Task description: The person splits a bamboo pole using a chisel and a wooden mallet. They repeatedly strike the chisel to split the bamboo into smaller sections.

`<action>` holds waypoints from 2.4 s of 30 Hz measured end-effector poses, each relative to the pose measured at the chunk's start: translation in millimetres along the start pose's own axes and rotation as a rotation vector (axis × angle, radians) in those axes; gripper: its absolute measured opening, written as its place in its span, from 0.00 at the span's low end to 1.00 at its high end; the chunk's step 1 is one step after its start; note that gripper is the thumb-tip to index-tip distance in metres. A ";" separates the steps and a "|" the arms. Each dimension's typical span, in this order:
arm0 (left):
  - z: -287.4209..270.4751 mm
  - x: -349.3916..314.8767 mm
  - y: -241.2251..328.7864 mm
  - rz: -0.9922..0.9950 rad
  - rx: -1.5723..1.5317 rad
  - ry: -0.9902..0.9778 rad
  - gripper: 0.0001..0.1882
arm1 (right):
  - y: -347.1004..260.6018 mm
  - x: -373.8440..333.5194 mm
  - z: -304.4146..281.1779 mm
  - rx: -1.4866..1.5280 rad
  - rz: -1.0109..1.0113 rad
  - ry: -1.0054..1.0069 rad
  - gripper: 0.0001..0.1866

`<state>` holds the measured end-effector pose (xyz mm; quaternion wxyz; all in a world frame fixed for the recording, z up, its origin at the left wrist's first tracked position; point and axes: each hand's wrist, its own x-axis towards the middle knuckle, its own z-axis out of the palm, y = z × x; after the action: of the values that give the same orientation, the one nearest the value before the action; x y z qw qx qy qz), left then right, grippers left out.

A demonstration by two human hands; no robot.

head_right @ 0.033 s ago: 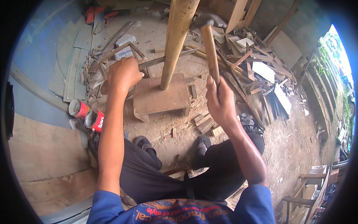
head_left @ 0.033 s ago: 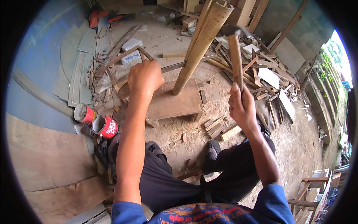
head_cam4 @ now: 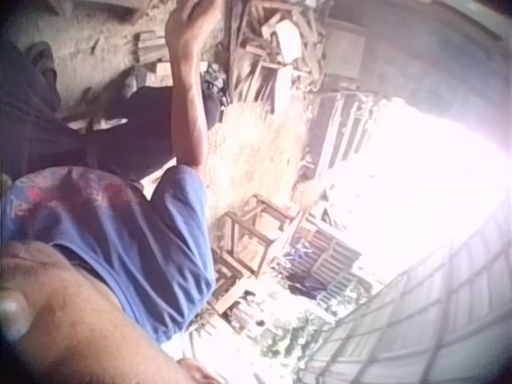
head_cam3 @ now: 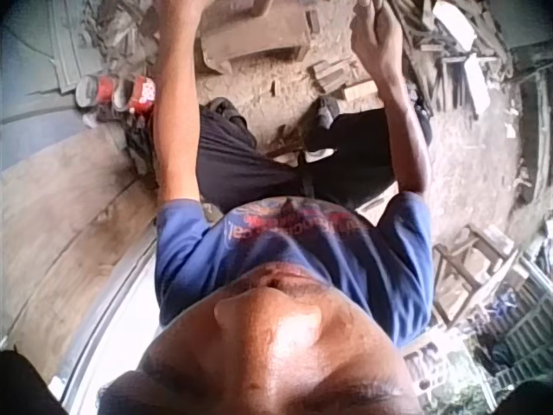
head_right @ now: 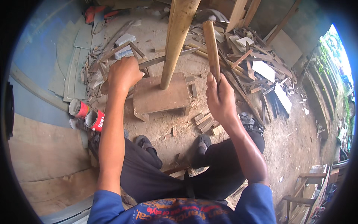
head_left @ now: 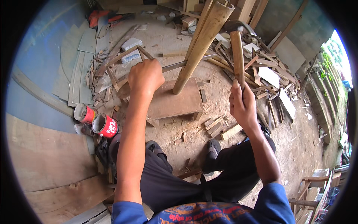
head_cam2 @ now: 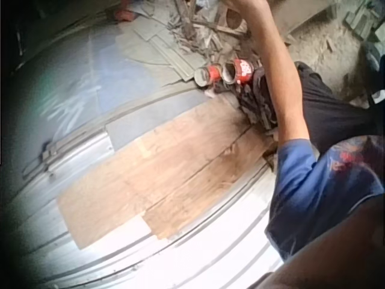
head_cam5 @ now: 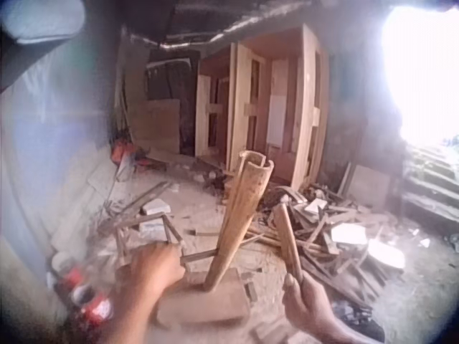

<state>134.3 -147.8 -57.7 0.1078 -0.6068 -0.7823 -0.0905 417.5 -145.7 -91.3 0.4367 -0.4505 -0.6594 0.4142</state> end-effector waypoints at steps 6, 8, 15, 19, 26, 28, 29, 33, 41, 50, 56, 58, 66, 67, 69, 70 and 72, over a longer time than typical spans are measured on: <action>-5.4 5.2 6.8 -0.032 -0.043 -0.112 0.14 | 19.9 13.7 -14.6 -0.299 0.238 -0.076 0.21; -5.3 5.2 3.4 -0.017 -0.013 -0.008 0.08 | 0.8 14.2 -6.8 -0.013 0.123 -0.015 0.19; -6.3 8.7 1.8 -0.029 -0.029 -0.013 0.07 | 25.1 16.1 -5.2 -0.361 0.258 -0.179 0.23; -5.8 6.7 -1.3 -0.032 -0.011 -0.002 0.07 | 8.4 10.3 -2.8 0.003 0.051 -0.013 0.19; -4.3 5.4 2.6 -0.013 0.001 -0.006 0.06 | 11.0 17.5 -8.8 -0.311 0.295 -0.143 0.27; -3.3 6.1 1.3 -0.008 0.001 0.001 0.06 | 8.8 18.8 -7.9 -0.185 0.182 -0.055 0.24; -1.7 5.8 1.6 -0.004 -0.001 -0.002 0.06 | 0.9 15.9 -6.1 -0.107 0.139 -0.008 0.23; -4.0 8.4 4.6 -0.013 -0.016 -0.033 0.06 | 13.3 15.4 0.6 0.220 -0.078 0.009 0.19; 0.1 8.2 -8.7 -0.046 -0.030 0.001 0.06 | -0.8 14.8 -0.2 0.180 0.097 -0.063 0.18; -0.6 10.4 -9.8 -0.077 -0.049 -0.037 0.06 | -0.4 22.3 -3.4 0.001 0.286 -0.125 0.23; -2.5 10.4 -4.8 -0.045 -0.044 -0.024 0.06 | 20.2 30.4 6.4 0.018 0.147 -0.157 0.19; -3.0 10.1 -8.0 -0.051 -0.038 -0.029 0.06 | 14.2 27.1 6.1 -0.210 0.310 -0.216 0.20; 0.9 12.4 -10.0 -0.025 -0.048 -0.007 0.06 | 33.8 27.6 18.2 -0.005 -0.134 -0.031 0.19; 0.7 9.8 -10.8 -0.039 -0.041 -0.024 0.06 | 31.0 27.5 12.3 -0.275 0.138 -0.179 0.21; -2.3 10.5 -14.2 -0.067 -0.031 -0.067 0.06 | 22.8 28.9 4.4 -0.229 0.264 -0.171 0.24; -5.6 12.2 -13.9 -0.074 -0.032 -0.097 0.07 | 6.3 25.0 2.4 -0.131 0.327 -0.176 0.23; -1.4 12.0 -16.1 -0.073 -0.028 -0.092 0.07 | -7.6 24.2 8.8 0.047 0.206 -0.139 0.22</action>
<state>115.9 -141.0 -53.1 0.0600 -0.5828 -0.8067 -0.0772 402.2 -125.9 -81.8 0.3556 -0.4757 -0.6282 0.5026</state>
